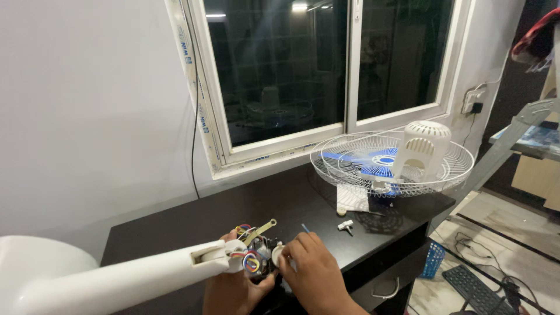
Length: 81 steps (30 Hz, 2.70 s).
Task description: The person works on the motor and internal wiring of a disassembled electric fan on a desk. They repeatedly insert and remove a small white plastic part, adjust wires, and use a screwdriver to tighten a screw on the motor housing. The fan head and other components remain disassembled on the desk.
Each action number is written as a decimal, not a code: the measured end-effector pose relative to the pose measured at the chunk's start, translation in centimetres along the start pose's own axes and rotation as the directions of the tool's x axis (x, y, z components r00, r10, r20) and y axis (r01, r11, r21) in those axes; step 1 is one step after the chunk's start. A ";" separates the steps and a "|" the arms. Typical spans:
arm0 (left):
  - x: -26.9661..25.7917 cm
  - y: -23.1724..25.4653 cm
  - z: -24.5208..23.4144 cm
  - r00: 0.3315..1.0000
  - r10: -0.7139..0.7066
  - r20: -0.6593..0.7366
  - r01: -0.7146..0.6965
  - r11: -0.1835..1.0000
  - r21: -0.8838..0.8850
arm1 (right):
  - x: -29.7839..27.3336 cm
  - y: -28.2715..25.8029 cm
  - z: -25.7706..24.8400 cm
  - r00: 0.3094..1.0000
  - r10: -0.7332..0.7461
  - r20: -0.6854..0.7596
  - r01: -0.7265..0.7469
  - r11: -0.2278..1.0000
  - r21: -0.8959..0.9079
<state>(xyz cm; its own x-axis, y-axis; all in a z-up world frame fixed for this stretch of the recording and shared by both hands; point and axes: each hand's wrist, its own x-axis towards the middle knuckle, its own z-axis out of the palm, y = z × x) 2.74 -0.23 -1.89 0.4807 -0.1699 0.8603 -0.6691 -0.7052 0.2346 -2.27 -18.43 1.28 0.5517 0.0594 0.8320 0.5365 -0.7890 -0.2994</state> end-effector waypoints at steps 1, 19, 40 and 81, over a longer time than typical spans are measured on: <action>0.0 0.3 -0.2 1.000 -0.010 -0.013 0.009 1.000 -0.020 | 0.0 -0.2 0.0 1.000 0.009 -0.006 -0.009 1.000 -0.014; 0.7 1.8 -1.8 0.989 -0.096 0.112 0.092 0.995 0.036 | 0.8 -1.2 -1.3 0.998 0.050 0.046 -0.049 0.999 -0.012; -0.7 0.0 -0.1 1.000 -0.002 -0.014 0.002 1.000 -0.001 | 0.0 -0.1 -0.6 0.996 0.077 0.042 -0.080 0.993 0.082; 1.9 2.7 -3.0 0.975 -0.196 0.107 0.198 0.980 -0.006 | -2.4 10.1 -1.6 0.788 0.064 0.613 0.060 0.982 -0.179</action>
<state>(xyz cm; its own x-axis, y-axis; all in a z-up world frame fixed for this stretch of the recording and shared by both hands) 0.18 -0.39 1.78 0.6606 -0.1011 0.7439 -0.5641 -0.7207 0.4030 0.82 -27.52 -2.97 0.8600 0.3711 0.3502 0.4455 -0.8807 -0.1608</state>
